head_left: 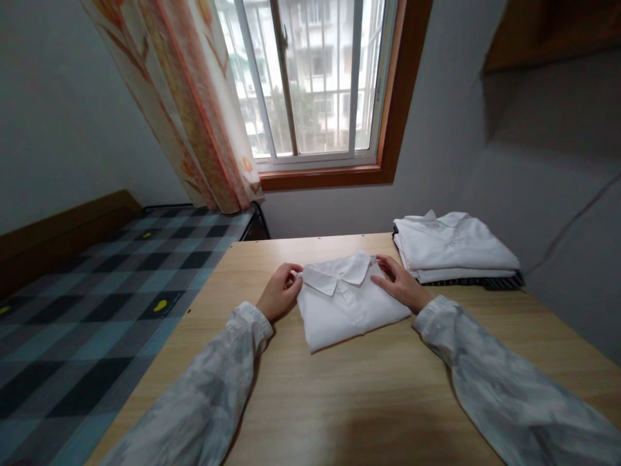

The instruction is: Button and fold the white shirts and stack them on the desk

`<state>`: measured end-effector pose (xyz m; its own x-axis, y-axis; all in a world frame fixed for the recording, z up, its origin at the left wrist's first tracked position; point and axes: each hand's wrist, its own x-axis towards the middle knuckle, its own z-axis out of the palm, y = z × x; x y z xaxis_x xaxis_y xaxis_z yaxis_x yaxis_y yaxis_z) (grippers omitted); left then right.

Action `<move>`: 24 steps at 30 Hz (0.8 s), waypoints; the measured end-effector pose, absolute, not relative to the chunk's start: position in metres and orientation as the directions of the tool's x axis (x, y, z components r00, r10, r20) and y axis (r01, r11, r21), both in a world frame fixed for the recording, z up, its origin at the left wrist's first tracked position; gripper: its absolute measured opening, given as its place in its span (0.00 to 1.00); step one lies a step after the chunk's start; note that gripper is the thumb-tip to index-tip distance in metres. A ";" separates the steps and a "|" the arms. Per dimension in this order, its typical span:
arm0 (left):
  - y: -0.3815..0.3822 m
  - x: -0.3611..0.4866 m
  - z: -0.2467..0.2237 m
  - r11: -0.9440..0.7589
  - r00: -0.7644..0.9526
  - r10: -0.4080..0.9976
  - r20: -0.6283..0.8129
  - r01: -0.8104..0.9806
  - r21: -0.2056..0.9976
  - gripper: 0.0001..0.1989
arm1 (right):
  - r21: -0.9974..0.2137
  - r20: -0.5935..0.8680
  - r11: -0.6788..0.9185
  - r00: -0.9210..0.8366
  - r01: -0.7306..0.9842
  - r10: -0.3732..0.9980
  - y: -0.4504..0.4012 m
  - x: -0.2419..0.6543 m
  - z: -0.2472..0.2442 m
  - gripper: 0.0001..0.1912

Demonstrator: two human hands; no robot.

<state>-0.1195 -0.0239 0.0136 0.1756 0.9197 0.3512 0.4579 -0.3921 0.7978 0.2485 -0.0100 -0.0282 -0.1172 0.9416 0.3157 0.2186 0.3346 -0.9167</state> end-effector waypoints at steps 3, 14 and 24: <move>-0.020 -0.120 0.012 -0.374 0.114 0.926 0.360 0.414 0.830 0.11 | -0.910 0.286 0.308 -0.118 0.277 0.951 -0.015 0.246 -0.021 0.21; -0.019 -0.111 0.001 -0.267 0.056 0.963 0.265 0.347 0.899 0.21 | -0.791 0.352 0.269 0.050 0.550 0.935 -0.012 0.249 -0.019 0.17; -0.021 -0.115 0.010 -0.300 0.105 0.954 0.281 0.365 0.881 0.19 | -0.763 0.371 0.265 0.065 0.589 0.926 -0.017 0.246 -0.014 0.12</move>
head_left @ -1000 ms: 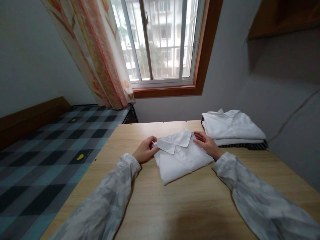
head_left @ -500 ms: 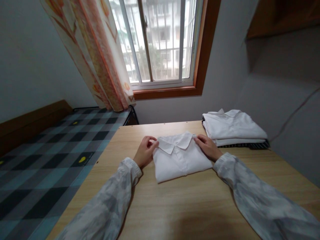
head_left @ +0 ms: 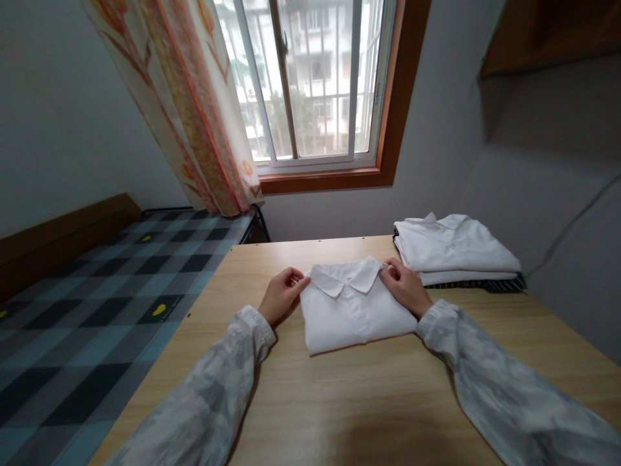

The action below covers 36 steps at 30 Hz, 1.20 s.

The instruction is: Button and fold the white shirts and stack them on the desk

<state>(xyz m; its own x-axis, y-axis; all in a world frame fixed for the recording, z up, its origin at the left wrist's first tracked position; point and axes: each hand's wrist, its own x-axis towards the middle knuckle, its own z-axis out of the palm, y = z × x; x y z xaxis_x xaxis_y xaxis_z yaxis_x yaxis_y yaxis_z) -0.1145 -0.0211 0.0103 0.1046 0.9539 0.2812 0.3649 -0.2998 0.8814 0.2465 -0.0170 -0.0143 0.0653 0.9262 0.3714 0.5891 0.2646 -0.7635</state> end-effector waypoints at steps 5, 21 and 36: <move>-0.020 -0.114 0.014 -0.336 0.054 0.940 0.337 0.328 0.883 0.18 | -0.789 0.352 0.275 0.037 0.550 0.935 -0.017 0.248 -0.014 0.23; -0.020 -0.113 0.013 -0.304 0.099 0.952 0.289 0.213 0.928 0.20 | -0.876 0.374 0.302 0.136 0.375 0.917 -0.023 0.241 -0.006 0.19; -0.017 -0.112 0.011 -0.371 0.153 0.929 0.337 0.402 0.837 0.14 | -0.788 0.380 0.285 0.068 0.546 0.922 -0.014 0.247 -0.020 0.18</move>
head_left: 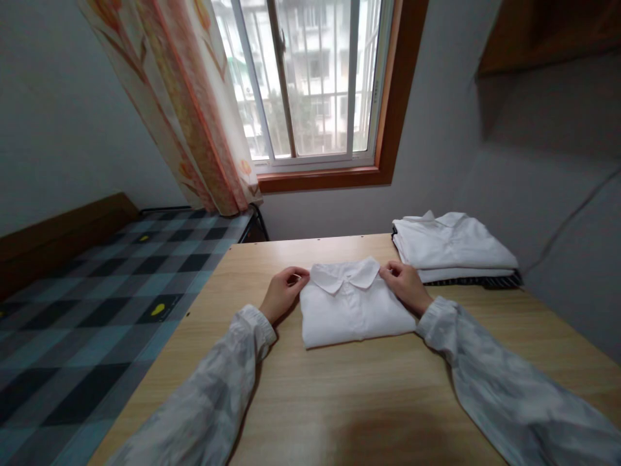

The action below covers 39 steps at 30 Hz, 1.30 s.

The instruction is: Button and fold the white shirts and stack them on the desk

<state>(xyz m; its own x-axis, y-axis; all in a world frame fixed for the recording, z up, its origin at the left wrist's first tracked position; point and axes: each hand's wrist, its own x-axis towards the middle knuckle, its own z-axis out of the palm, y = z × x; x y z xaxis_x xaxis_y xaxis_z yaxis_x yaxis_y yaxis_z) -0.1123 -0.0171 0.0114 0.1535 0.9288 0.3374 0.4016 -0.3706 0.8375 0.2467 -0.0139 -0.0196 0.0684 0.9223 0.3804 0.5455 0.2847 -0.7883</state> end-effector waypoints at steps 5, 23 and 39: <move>-0.017 -0.109 0.007 -0.344 0.078 0.937 0.340 0.368 0.864 0.15 | -0.853 0.344 0.282 0.067 0.440 0.936 -0.009 0.247 -0.027 0.15; -0.026 -0.107 0.024 -0.447 -0.053 0.820 0.570 0.562 0.695 0.13 | -0.830 0.412 0.223 0.293 0.511 0.863 -0.022 0.244 -0.005 0.22; -0.043 -0.069 0.007 -0.761 0.720 0.645 0.255 0.577 0.295 0.42 | -0.308 0.368 0.608 -0.498 0.732 0.785 -0.064 0.200 -0.018 0.38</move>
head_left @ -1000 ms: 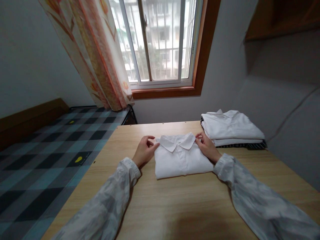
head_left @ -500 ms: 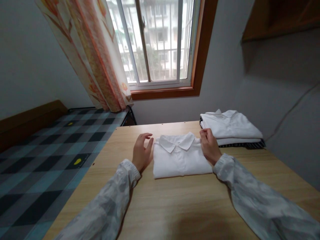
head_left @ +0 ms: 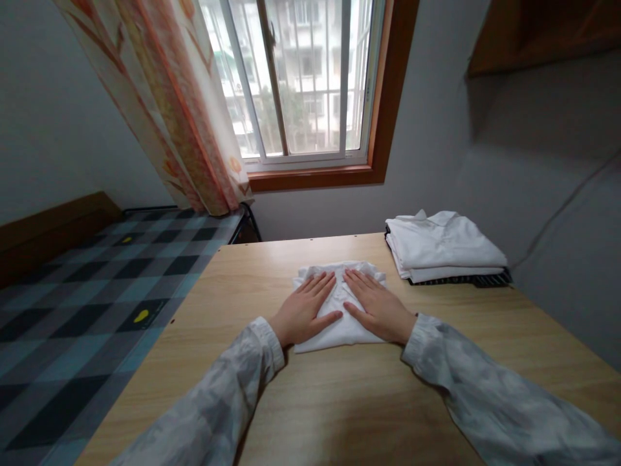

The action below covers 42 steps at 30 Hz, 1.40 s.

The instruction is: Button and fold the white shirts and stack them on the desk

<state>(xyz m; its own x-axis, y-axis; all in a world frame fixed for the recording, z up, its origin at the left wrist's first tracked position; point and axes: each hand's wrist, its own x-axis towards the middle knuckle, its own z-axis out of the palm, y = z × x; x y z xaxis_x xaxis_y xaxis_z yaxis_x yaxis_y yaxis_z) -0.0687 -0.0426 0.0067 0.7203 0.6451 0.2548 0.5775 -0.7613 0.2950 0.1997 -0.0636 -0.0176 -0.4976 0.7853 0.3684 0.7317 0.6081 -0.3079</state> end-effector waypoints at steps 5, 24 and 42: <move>-0.042 -0.075 0.005 -0.740 0.699 0.672 0.247 0.617 0.267 0.44 | -0.298 0.359 0.599 -0.494 0.743 0.792 -0.067 0.213 -0.019 0.40; -0.030 -0.123 -0.002 -0.486 0.370 0.864 0.340 0.789 0.376 0.34 | -0.388 0.382 0.424 -0.276 0.819 0.882 -0.085 0.281 -0.043 0.44; -0.040 -0.099 -0.003 -0.296 0.096 0.955 0.280 0.287 0.911 0.23 | -0.809 0.341 0.280 0.025 0.516 0.940 -0.072 0.263 -0.040 0.42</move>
<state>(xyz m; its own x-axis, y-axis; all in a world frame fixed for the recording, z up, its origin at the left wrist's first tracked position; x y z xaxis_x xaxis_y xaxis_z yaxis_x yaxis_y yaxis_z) -0.0991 -0.0396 -0.0027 0.0960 0.9553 0.2796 0.2873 -0.2956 0.9111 0.2633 -0.0719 -0.0397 0.0248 0.9399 0.3406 0.5164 0.2797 -0.8094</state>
